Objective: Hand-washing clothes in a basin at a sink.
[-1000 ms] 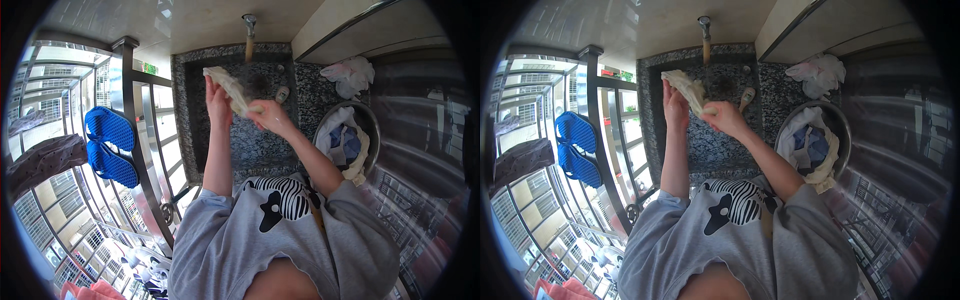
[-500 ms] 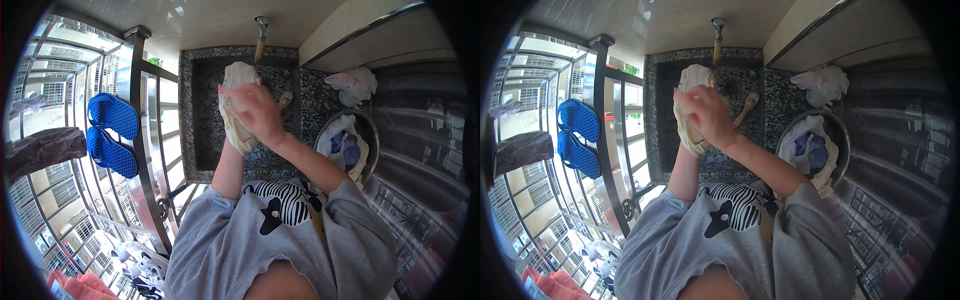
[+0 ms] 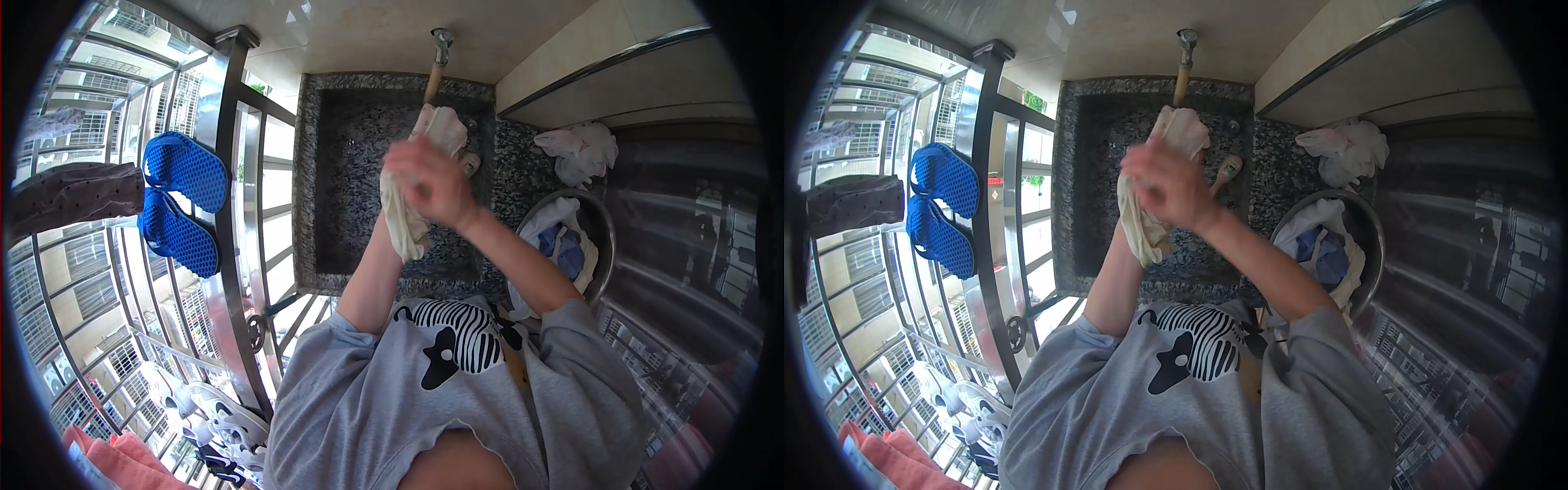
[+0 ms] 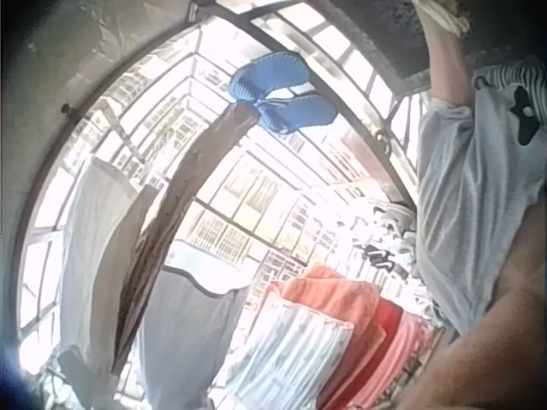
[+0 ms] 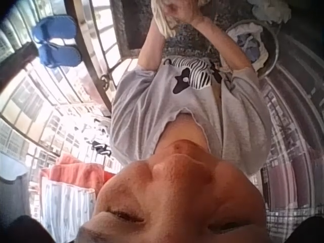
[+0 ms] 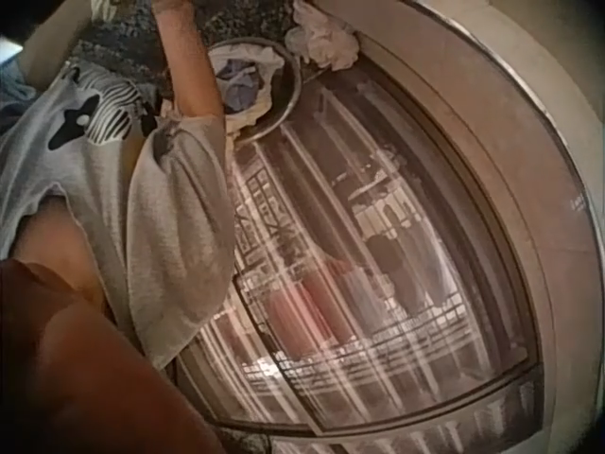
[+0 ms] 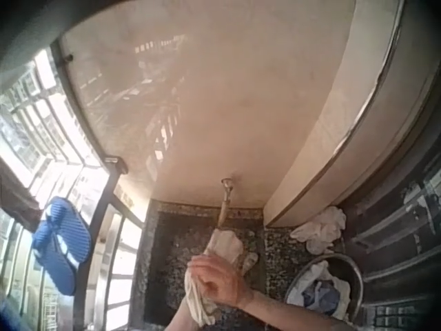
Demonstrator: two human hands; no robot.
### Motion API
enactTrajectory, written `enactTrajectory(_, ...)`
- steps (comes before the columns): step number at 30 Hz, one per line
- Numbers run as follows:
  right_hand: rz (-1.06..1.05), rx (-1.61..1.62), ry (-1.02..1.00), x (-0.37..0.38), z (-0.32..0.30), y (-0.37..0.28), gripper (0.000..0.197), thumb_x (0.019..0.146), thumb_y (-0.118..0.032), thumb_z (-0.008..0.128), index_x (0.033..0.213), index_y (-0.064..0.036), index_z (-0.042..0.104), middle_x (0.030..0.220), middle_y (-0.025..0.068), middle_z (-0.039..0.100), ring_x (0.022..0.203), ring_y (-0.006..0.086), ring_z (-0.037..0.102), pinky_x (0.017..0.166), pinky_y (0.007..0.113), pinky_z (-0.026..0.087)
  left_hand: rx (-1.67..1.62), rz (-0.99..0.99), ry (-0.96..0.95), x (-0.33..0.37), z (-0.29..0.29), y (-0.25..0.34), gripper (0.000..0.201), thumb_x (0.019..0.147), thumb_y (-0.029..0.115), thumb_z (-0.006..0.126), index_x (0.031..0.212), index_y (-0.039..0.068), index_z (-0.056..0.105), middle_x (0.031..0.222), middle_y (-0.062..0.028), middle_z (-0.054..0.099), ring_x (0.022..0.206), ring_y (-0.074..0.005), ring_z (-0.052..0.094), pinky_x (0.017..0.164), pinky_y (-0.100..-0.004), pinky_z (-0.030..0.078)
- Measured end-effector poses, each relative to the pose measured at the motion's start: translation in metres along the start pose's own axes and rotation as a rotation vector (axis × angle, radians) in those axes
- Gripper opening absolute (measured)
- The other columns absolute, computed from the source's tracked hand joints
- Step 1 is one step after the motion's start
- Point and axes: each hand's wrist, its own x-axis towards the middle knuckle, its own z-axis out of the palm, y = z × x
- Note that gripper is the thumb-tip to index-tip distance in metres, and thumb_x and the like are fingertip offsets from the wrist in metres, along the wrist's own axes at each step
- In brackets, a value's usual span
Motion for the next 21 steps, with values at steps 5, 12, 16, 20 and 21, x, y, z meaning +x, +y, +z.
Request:
enactTrajectory(5, -0.048, -0.052, 0.06, 0.009, -0.01, 0.018, 0.021, 0.084, -0.004, 0.056, 0.101, -0.0061, 0.068, 0.108, 0.0106, 0.067, 0.109, 0.0276, 0.063, 0.107, 0.045, 0.04, 0.763, 0.038, -0.12, -0.005, 0.009, 0.022, 0.049, 0.104, 0.034, 0.028, 0.147, 0.01, 0.032, 0.147, -0.0086, 0.04, 0.136, -0.0172, 0.039, 0.114, -0.0374, 0.031)
enactTrajectory(12, -0.085, 0.064, 0.041, -0.004, -0.005, -0.011, 0.023, 0.083, 0.0, 0.054, 0.1, -0.0063, 0.068, 0.107, 0.0114, 0.067, 0.107, 0.0301, 0.064, 0.107, 0.047, 0.039, 0.077, -0.161, -0.136, -0.004, 0.01, 0.032, 0.048, 0.102, 0.033, 0.032, 0.145, 0.013, 0.035, 0.147, -0.009, 0.041, 0.135, -0.018, 0.04, 0.113, -0.0383, 0.032)
enactTrajectory(16, 0.023, -0.209, 0.161, 0.011, -0.013, 0.008, 0.025, 0.082, -0.003, 0.054, 0.099, -0.0094, 0.07, 0.111, 0.0099, 0.068, 0.113, 0.028, 0.062, 0.107, 0.047, 0.04, -0.926, -0.346, -0.096, 0.004, 0.012, 0.033, 0.047, 0.101, 0.032, 0.037, 0.144, 0.015, 0.038, 0.146, -0.0094, 0.042, 0.134, -0.0191, 0.042, 0.112, -0.0392, 0.032)
enactTrajectory(20, -0.2, 0.122, -0.005, 0.002, -0.013, -0.006, 0.017, 0.077, -0.004, 0.06, 0.093, -0.0092, 0.066, 0.103, 0.0086, 0.066, 0.103, 0.0293, 0.064, 0.107, 0.047, 0.041, -1.492, -0.441, -0.072, 0.004, 0.008, 0.034, 0.045, 0.101, 0.031, 0.037, 0.143, 0.014, 0.04, 0.145, -0.0099, 0.043, 0.133, -0.0205, 0.043, 0.112, -0.0392, 0.033)
enactTrajectory(21, -0.161, -0.07, 0.109, 0.013, -0.021, 0.008, 0.019, 0.078, -0.004, 0.06, 0.094, -0.0089, 0.067, 0.104, 0.009, 0.066, 0.104, 0.0292, 0.064, 0.106, 0.047, 0.042, -1.552, -0.442, -0.092, 0.002, 0.005, 0.038, 0.045, 0.102, 0.03, 0.034, 0.142, 0.012, 0.041, 0.145, -0.0102, 0.044, 0.133, -0.0214, 0.043, 0.112, -0.0388, 0.033)
